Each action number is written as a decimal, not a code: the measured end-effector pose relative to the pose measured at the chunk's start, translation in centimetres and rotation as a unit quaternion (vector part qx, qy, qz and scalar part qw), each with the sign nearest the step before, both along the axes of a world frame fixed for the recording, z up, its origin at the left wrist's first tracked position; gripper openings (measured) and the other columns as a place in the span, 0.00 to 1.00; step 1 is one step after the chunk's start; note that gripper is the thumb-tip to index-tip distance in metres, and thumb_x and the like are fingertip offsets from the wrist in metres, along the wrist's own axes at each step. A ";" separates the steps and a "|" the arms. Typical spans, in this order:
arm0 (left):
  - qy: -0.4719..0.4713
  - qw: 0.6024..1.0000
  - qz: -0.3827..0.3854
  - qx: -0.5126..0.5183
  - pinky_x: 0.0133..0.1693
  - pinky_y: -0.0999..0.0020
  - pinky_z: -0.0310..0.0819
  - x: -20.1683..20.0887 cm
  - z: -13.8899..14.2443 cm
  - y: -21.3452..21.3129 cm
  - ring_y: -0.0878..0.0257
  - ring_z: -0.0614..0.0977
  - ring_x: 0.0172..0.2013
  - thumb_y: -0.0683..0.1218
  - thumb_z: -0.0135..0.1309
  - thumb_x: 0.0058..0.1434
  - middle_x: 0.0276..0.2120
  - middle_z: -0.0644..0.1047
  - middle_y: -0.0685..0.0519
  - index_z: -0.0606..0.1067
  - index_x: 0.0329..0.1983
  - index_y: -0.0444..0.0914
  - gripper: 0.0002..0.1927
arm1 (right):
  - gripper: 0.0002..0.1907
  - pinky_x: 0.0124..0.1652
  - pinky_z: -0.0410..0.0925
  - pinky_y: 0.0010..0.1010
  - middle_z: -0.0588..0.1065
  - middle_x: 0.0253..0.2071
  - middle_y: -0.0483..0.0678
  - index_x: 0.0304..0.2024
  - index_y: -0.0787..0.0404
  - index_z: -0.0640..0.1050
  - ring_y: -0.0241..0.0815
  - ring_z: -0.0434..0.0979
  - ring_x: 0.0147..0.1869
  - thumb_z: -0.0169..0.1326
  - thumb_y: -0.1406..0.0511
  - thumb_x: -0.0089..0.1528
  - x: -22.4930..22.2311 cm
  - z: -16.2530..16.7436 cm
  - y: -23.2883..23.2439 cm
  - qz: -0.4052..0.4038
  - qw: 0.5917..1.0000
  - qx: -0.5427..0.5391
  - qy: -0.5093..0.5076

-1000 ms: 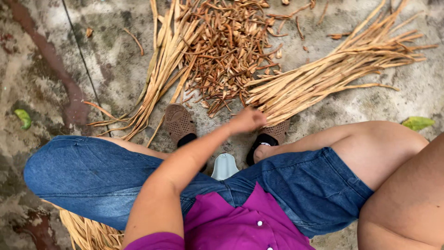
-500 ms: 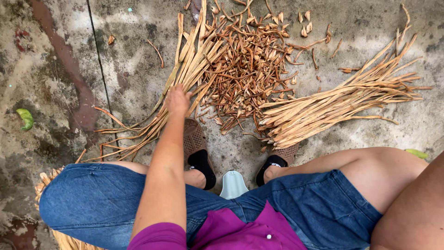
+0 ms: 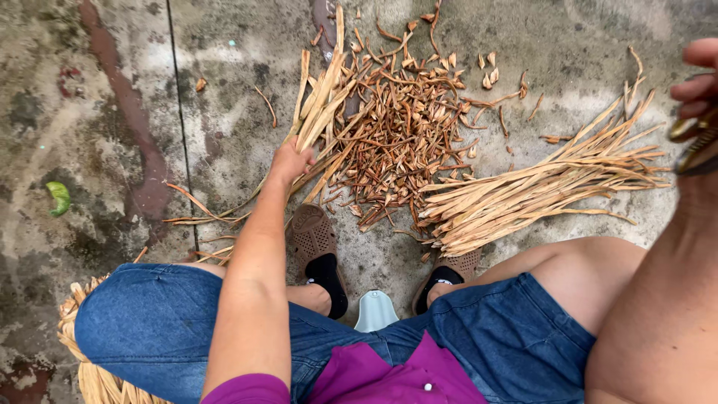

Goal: The person sits on a concrete floor and trims dried palm leaves with scissors, cutting off darkened tips and edges one bundle at a time. Trimmed waste accumulates in a pile on the ground while the cleaned leaves are set aside with other processed bundles.

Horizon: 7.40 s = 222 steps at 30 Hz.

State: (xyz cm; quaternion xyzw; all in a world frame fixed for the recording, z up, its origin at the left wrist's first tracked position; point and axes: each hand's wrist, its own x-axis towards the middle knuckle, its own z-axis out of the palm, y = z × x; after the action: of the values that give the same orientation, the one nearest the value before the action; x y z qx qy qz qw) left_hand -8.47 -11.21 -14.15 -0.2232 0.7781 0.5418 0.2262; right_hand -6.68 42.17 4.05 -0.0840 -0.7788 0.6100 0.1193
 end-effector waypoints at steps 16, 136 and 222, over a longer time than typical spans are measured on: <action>0.097 0.934 -0.191 0.287 0.27 0.76 0.73 8.2 16.5 8.8 0.70 0.76 0.24 0.58 0.47 0.71 0.29 0.77 0.56 0.73 0.56 0.39 0.21 | 0.24 0.28 0.70 0.20 0.82 0.49 0.52 0.56 0.59 0.69 0.30 0.76 0.30 0.63 0.68 0.61 1.8 3.9 -21.0 0.153 0.927 -0.339 0.043; 0.267 0.877 0.045 0.398 0.40 0.71 0.83 6.3 16.7 11.8 0.66 0.85 0.38 0.42 0.62 0.64 0.39 0.82 0.53 0.77 0.49 0.34 0.12 | 0.34 0.43 0.72 0.24 0.77 0.40 0.42 0.63 0.59 0.72 0.30 0.75 0.43 0.69 0.58 0.58 6.7 0.5 -24.9 0.192 0.981 0.039 0.011; 0.367 0.898 0.021 0.240 0.23 0.74 0.71 4.2 16.9 6.0 0.71 0.75 0.24 0.55 0.57 0.69 0.31 0.78 0.56 0.73 0.55 0.41 0.18 | 0.09 0.25 0.65 0.20 0.74 0.28 0.40 0.49 0.61 0.77 0.28 0.73 0.28 0.59 0.64 0.70 6.4 0.7 -23.9 0.139 0.985 -0.104 -0.018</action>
State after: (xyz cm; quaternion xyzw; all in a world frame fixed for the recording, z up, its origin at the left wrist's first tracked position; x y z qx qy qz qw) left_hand -4.27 -5.17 2.80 0.0362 0.6475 0.7602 -0.0403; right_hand -0.29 18.22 4.77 0.0023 -0.7169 0.6971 0.0102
